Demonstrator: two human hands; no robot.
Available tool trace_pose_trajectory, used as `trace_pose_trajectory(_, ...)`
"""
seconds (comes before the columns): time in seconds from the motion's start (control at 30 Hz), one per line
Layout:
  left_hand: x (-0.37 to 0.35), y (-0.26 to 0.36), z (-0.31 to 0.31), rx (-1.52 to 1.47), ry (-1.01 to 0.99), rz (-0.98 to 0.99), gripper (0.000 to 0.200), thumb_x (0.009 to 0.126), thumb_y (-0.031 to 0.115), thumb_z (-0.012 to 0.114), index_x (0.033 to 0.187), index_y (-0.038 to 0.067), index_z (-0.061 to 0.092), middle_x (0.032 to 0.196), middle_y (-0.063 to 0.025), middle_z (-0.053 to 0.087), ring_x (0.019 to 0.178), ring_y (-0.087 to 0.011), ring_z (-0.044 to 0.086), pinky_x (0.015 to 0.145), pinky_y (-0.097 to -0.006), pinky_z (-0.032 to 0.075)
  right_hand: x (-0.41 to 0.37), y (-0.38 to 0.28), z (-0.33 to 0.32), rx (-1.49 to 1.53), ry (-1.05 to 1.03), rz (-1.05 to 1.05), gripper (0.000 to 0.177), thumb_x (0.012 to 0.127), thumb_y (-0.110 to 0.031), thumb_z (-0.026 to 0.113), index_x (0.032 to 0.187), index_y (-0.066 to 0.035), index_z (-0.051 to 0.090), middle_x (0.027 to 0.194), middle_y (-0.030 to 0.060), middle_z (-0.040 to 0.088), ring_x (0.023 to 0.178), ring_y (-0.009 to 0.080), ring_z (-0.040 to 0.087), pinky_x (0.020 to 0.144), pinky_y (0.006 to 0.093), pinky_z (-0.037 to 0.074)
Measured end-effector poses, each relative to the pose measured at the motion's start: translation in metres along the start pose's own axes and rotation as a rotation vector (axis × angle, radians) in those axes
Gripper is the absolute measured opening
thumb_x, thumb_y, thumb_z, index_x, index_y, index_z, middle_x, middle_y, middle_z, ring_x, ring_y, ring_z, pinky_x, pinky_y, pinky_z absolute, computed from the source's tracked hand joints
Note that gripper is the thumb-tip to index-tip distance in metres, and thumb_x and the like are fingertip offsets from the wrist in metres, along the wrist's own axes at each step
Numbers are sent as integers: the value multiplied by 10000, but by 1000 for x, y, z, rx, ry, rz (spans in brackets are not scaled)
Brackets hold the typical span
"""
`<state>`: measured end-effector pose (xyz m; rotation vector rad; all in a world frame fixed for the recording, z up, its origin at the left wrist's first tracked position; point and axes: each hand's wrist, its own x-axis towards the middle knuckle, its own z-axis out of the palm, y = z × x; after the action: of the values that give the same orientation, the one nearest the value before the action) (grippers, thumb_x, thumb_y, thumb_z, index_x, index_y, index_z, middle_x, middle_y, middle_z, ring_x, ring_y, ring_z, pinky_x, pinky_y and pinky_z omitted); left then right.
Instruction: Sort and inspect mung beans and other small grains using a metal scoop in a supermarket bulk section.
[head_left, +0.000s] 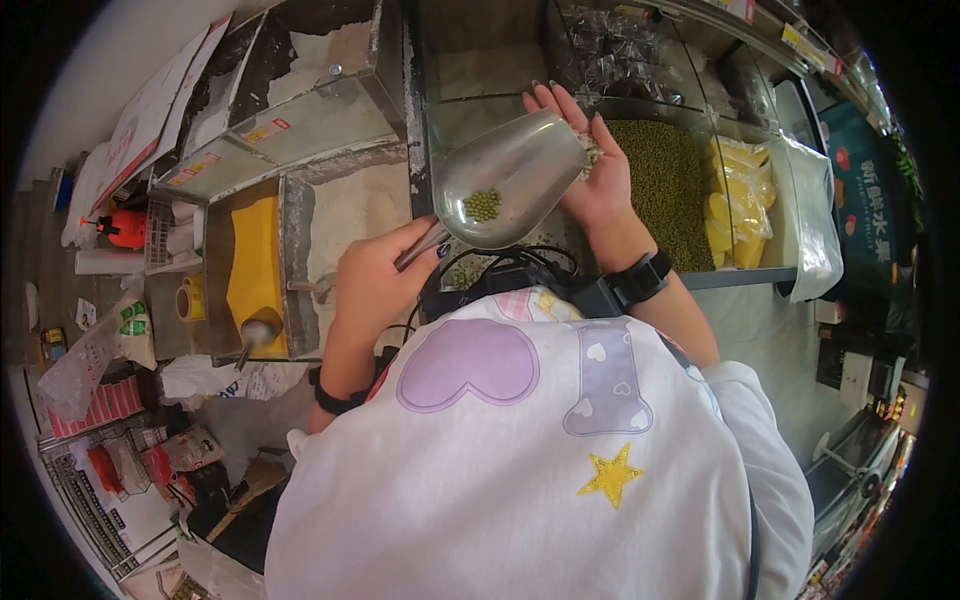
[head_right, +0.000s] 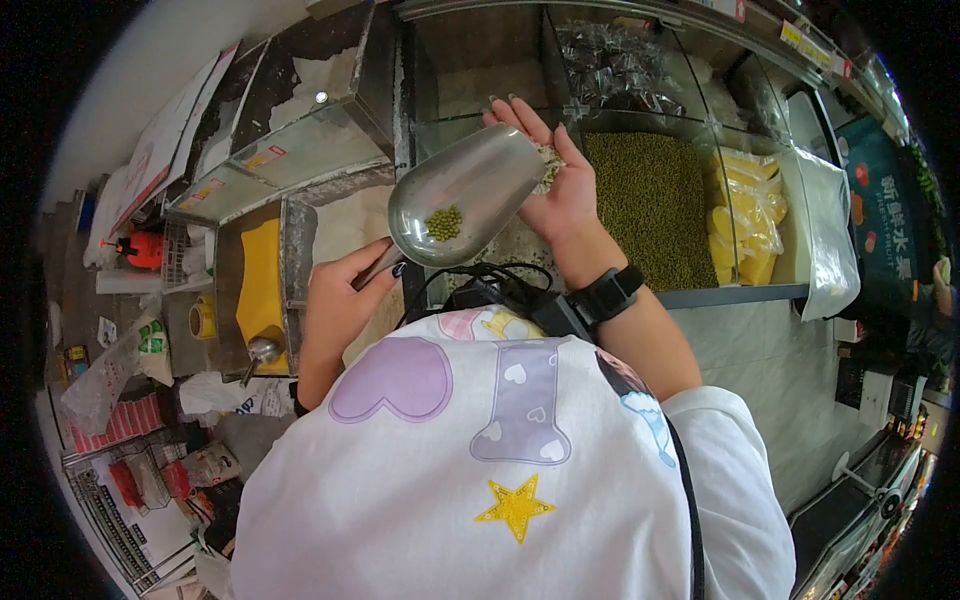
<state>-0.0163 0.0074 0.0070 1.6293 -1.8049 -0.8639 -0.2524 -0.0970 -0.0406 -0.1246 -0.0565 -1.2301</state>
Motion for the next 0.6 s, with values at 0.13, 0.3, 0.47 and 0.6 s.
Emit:
trace_pose_trajectory(0.13,3,3,1,41,-7,54,341,725,36,642,1059,-14,600,817,-130,659,708,-86,589,655,-231,464,-2,2,3,-24,11,21,503,967,-309,193,1349,2,295,1407,140,308,1328,276,230,1092,405,202)
trace_pose_trajectory(0.3,4,2,3,60,-20,53,341,718,41,641,1055,1,604,790,-139,650,688,-91,591,643,-238,464,-3,4,6,-68,32,15,501,965,-304,210,1353,4,283,1407,146,301,1329,273,228,1090,409,210)
trace_pose_trajectory(0.47,4,6,3,66,-27,46,339,723,48,638,1056,-1,603,777,-137,650,678,-92,589,638,-238,462,-3,3,2,-48,19,34,501,963,-303,225,1356,4,273,1404,148,304,1328,273,229,1087,410,215)
trace_pose_trajectory(0.6,4,3,4,60,-26,45,338,723,48,639,1056,-3,603,780,-137,651,678,-94,590,639,-240,463,-3,4,4,-69,25,35,501,961,-304,233,1356,2,275,1404,149,303,1326,274,233,1085,412,219)
